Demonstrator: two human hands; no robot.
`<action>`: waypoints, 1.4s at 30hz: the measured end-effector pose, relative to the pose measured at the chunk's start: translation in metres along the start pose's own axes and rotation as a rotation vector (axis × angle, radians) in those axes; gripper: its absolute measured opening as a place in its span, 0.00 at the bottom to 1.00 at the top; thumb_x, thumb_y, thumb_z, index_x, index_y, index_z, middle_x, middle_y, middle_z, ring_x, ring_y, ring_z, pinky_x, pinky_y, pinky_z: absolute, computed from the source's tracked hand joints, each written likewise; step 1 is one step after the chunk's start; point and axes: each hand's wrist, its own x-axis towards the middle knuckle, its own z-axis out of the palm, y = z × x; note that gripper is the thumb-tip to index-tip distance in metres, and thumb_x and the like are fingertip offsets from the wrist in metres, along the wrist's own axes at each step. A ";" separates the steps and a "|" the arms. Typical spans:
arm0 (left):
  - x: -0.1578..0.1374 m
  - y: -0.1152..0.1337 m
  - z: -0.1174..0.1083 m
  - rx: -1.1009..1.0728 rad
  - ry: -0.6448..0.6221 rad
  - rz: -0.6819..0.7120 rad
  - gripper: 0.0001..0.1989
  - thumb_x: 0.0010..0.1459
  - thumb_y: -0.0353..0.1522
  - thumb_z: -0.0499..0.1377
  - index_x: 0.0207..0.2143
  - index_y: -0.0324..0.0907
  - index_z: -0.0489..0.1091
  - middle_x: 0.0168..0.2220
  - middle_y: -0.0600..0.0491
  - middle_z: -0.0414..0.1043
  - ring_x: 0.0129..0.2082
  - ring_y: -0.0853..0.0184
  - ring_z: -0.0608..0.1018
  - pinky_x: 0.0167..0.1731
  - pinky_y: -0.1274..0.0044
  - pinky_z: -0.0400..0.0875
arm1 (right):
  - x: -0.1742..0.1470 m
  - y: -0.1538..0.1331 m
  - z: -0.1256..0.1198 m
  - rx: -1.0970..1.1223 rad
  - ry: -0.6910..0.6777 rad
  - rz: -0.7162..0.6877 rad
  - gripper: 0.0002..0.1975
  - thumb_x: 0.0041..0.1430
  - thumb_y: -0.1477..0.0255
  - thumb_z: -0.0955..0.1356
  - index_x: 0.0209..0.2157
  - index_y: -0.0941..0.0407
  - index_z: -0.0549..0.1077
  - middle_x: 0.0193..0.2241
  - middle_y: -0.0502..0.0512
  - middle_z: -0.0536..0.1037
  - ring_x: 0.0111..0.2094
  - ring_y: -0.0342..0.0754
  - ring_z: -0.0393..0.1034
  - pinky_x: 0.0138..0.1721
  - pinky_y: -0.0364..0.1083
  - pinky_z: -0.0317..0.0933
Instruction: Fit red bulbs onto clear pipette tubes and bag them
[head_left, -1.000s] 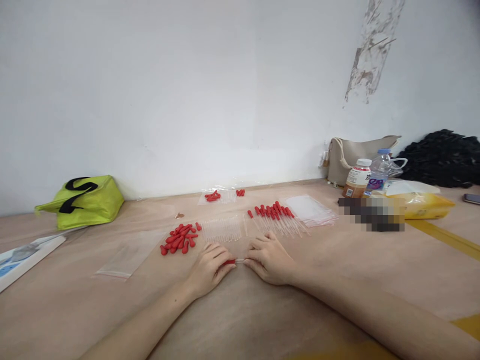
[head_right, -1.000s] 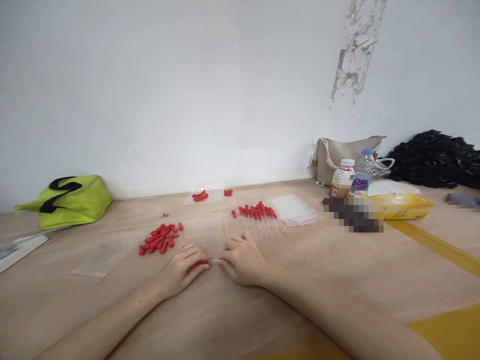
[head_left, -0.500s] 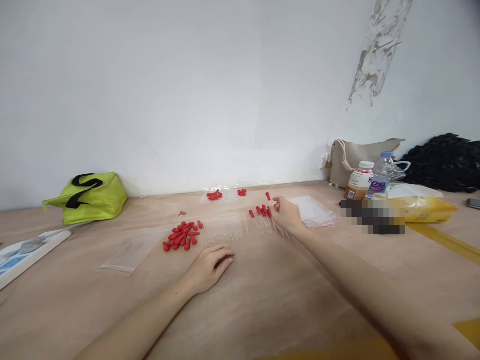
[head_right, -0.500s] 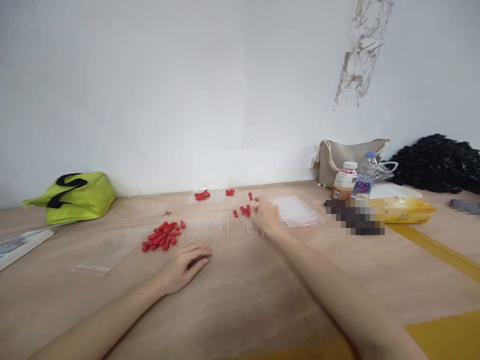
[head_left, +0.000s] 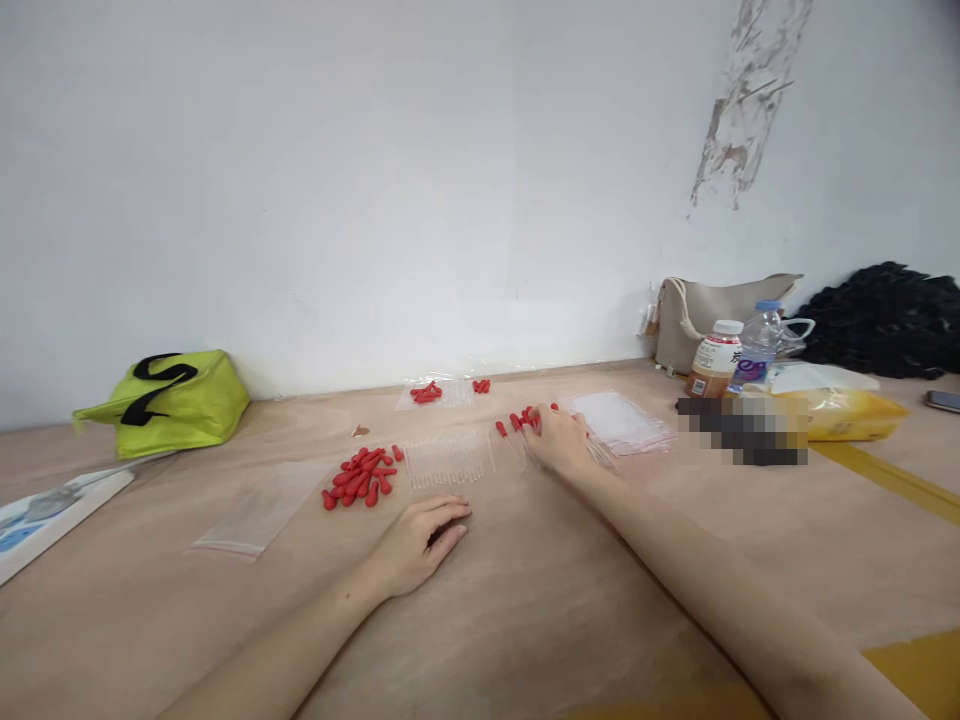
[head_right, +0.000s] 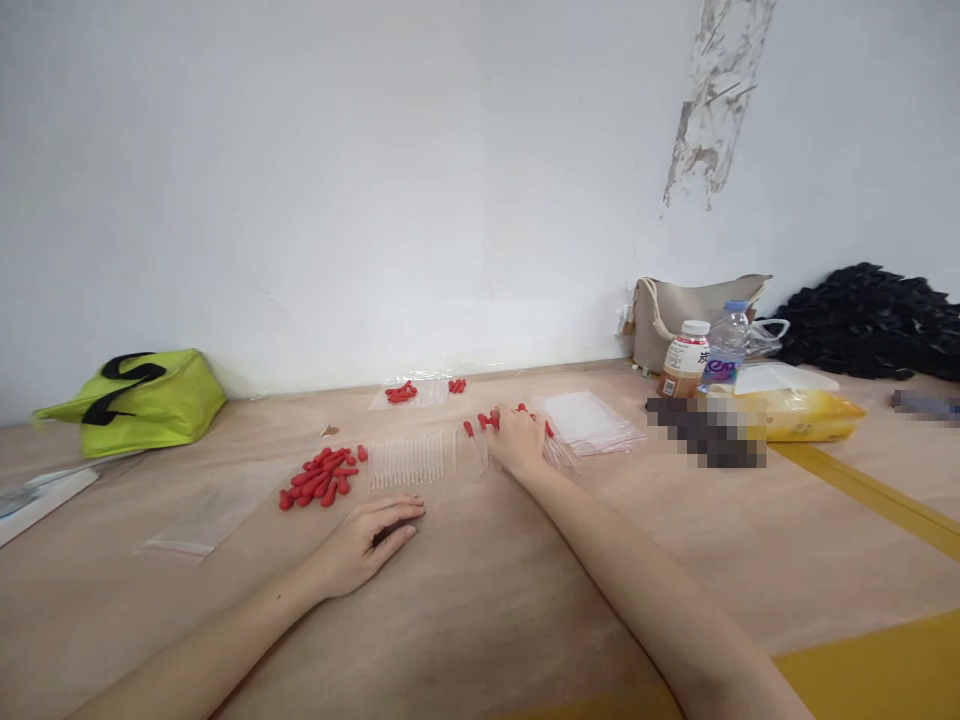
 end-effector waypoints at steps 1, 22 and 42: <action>0.000 0.000 0.000 0.000 0.006 0.003 0.13 0.59 0.32 0.49 0.44 0.44 0.68 0.45 0.50 0.69 0.45 0.64 0.71 0.46 0.69 0.64 | -0.001 -0.006 -0.001 0.002 -0.003 -0.034 0.14 0.56 0.65 0.57 0.34 0.56 0.69 0.31 0.57 0.75 0.35 0.51 0.66 0.41 0.51 0.45; 0.001 -0.025 -0.042 0.971 0.283 -0.437 0.12 0.54 0.36 0.52 0.34 0.38 0.68 0.37 0.43 0.65 0.40 0.54 0.65 0.38 0.65 0.55 | -0.005 -0.038 0.004 -0.070 -0.100 -0.080 0.14 0.56 0.67 0.58 0.32 0.59 0.72 0.33 0.62 0.75 0.38 0.53 0.65 0.41 0.53 0.43; 0.001 -0.025 -0.036 1.041 0.235 -0.381 0.15 0.57 0.31 0.45 0.32 0.33 0.69 0.34 0.39 0.67 0.37 0.53 0.66 0.34 0.66 0.55 | -0.004 -0.011 0.001 0.041 -0.144 0.004 0.13 0.54 0.67 0.59 0.26 0.55 0.72 0.27 0.54 0.75 0.32 0.49 0.66 0.39 0.50 0.43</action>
